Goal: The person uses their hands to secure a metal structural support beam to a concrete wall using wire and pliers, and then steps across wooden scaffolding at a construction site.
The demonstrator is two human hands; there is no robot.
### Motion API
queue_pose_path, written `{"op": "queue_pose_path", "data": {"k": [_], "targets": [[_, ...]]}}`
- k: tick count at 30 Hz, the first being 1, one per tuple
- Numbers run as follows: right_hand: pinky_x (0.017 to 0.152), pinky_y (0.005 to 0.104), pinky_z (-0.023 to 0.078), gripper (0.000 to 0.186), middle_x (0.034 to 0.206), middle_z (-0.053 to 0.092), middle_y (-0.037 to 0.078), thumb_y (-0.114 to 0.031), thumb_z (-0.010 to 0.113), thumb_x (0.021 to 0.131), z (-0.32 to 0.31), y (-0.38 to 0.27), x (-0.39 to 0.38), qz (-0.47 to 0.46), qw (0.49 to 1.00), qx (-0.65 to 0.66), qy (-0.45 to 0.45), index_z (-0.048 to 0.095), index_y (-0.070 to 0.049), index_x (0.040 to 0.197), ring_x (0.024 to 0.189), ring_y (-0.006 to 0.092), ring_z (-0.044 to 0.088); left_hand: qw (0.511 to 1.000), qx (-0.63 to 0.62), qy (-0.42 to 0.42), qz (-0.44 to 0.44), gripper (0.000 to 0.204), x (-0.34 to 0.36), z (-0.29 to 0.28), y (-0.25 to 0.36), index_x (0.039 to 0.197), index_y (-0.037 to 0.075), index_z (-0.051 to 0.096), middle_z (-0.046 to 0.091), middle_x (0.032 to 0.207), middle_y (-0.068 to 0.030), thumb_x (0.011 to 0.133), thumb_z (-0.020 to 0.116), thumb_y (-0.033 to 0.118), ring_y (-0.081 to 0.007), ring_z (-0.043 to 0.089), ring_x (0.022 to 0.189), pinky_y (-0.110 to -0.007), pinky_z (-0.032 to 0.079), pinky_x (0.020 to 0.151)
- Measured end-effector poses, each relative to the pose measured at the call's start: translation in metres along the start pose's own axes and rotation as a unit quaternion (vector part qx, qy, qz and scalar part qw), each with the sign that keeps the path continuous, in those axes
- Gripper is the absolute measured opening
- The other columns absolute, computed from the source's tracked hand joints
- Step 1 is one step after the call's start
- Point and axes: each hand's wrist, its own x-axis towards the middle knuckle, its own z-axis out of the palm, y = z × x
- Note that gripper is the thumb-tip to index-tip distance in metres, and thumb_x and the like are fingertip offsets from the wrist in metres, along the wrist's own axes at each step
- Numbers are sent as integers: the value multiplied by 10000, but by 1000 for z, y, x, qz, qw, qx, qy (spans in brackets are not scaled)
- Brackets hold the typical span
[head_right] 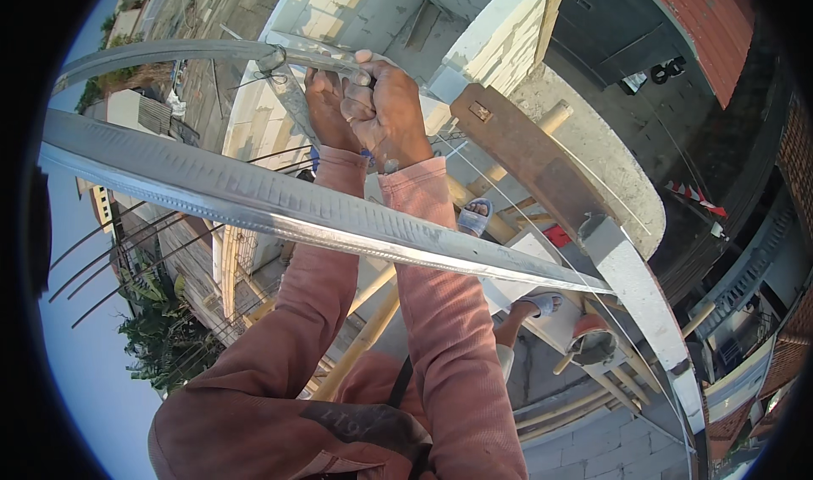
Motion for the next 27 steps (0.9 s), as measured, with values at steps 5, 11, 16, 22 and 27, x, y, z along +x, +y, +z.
{"op": "queue_pose_path", "data": {"k": [5,11,16,22,27], "targets": [[367,229,201,122,644,401,3,-29,429,977,17,-6,28,-10,999,9,31,503,-1,1070,418,71,254,998,-51,44,16,619,10,5,-20,1431,2,347,421,1425,-167,1024,387,466,-255,393,1346,-415,291,1129],[358,263,289,258,708,556,58,-104,458,969,30,-9,71,-62,943,-326,32,605,51,1114,413,98,370,985,-148,77,-51,672,34,12,-6,1391,14,391,463,1384,-167,988,388,552,-288,498,1226,-424,390,1058],[516,354,467,290,918,682,179,-124,509,900,39,-11,114,-127,679,-722,-38,682,56,1047,581,229,589,983,-8,183,-11,474,38,14,-2,1314,21,486,552,1251,-155,957,524,331,-258,593,1056,-383,510,874],[944,435,496,366,1198,652,223,-200,512,834,67,1,111,-91,611,-779,103,714,-15,1078,1152,383,611,981,119,110,107,435,79,-38,-60,1243,22,517,584,1194,-123,970,490,359,-232,573,1085,-371,473,916],[895,390,525,335,1129,701,148,-247,586,806,84,0,93,-101,587,-792,134,738,-79,1054,1056,317,670,989,37,47,138,526,99,-62,-88,1265,36,480,548,1256,-107,981,458,478,-232,528,1171,-382,401,1014]]}}
